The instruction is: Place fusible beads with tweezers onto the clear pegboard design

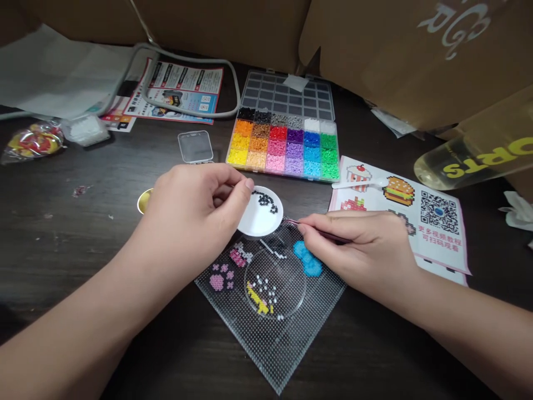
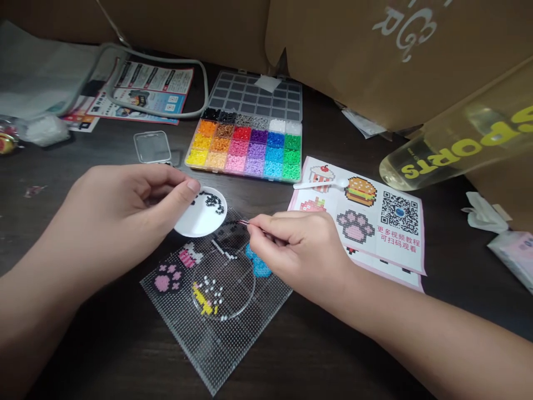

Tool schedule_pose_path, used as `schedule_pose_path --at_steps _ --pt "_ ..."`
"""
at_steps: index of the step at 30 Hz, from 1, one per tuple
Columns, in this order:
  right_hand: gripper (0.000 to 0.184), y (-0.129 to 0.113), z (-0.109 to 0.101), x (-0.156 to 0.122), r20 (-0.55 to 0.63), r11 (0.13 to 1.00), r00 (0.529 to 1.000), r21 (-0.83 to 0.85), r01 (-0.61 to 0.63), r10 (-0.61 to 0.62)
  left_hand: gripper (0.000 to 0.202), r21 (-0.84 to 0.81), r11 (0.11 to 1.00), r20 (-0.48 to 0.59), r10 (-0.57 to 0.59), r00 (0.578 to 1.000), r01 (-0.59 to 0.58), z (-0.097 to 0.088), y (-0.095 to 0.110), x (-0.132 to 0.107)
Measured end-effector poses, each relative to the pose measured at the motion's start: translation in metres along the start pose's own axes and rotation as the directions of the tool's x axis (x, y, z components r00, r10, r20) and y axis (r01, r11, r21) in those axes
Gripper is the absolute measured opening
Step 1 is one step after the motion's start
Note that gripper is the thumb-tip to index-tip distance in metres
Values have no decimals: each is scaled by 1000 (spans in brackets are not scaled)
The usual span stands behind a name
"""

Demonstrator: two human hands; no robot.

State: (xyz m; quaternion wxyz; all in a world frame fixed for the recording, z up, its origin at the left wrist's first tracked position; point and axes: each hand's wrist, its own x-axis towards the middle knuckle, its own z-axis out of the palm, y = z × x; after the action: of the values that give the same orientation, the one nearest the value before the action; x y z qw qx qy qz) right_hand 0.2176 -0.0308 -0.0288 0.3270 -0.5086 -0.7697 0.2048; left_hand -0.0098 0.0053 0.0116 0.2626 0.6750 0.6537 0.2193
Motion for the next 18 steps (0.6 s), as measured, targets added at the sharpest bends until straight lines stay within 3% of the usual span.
schedule_pose_path --at_steps 6,12,18 --pt "24 0 -3 -1 -21 997 998 45 -55 56 25 -12 1000 21 28 999 -28 3 0 0" --pt "18 -13 -5 0 -178 994 984 105 12 7 23 -11 999 32 48 998 -48 2 -1 -1" --pt "16 -13 4 -2 -119 978 993 210 3 23 26 -62 998 30 9 1000 -7 -1 0 -1"
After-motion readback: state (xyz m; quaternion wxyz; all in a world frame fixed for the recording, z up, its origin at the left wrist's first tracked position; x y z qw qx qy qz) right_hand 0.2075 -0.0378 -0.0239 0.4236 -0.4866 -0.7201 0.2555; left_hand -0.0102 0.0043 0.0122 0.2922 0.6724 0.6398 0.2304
